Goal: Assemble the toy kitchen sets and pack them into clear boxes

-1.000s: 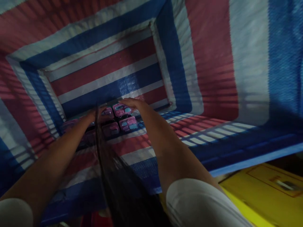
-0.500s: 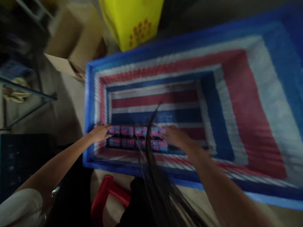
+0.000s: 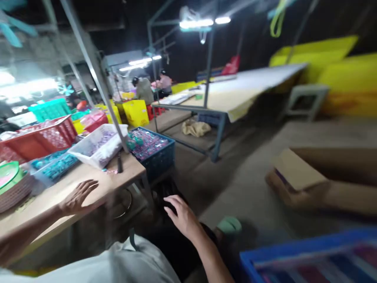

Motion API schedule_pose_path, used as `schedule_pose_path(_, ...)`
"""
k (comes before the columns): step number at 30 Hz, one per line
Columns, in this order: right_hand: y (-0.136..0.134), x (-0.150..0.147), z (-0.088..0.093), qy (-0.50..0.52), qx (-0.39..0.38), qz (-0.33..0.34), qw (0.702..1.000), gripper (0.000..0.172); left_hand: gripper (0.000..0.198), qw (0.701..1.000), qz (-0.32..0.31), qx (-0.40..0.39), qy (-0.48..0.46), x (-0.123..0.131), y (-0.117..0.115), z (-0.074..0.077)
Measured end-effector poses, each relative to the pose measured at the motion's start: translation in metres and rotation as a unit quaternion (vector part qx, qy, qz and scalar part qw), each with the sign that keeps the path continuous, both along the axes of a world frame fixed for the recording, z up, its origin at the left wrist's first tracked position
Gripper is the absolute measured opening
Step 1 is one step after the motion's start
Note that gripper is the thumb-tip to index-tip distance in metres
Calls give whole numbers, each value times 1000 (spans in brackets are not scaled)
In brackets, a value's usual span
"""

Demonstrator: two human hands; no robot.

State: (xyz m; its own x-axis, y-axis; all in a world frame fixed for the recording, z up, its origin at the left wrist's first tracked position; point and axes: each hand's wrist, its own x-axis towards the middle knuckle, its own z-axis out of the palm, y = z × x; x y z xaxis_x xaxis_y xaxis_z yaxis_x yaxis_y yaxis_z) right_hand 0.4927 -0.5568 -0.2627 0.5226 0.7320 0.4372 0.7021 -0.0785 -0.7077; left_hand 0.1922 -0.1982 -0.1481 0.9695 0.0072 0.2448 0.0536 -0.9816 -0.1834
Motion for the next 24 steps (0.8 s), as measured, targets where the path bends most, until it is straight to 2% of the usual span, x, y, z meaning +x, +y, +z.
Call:
schedule_pose_path(2,40,-7,34,-63,-21,58,996,28,85,995,101,-25,-7,-70,25,-29)
schedule_pose_path(3,56,-10,46,-90,-37,77,992,28,88,990,135,-42,5,-93,32,-45)
schedule_pose_path(5,86,-16,62,-134,-68,102,983,27,87,983,170,-67,32,-114,37,-69)
schedule_pose_path(6,101,-20,66,-149,-81,109,979,27,86,980,178,-76,40,-117,37,-76)
schedule_pose_path(8,131,-29,70,-165,-102,123,973,28,87,979,178,-91,50,-113,35,-79)
schedule_pose_path(13,192,-60,59,-167,-154,179,957,35,89,973,181,-125,69,-102,25,-68)
schedule_pose_path(20,238,-100,20,-206,-237,234,920,48,90,969,178,-151,76,-100,14,-69)
schedule_pose_path(24,257,-134,17,-304,-312,200,878,58,82,966,178,-169,74,-95,10,-78)
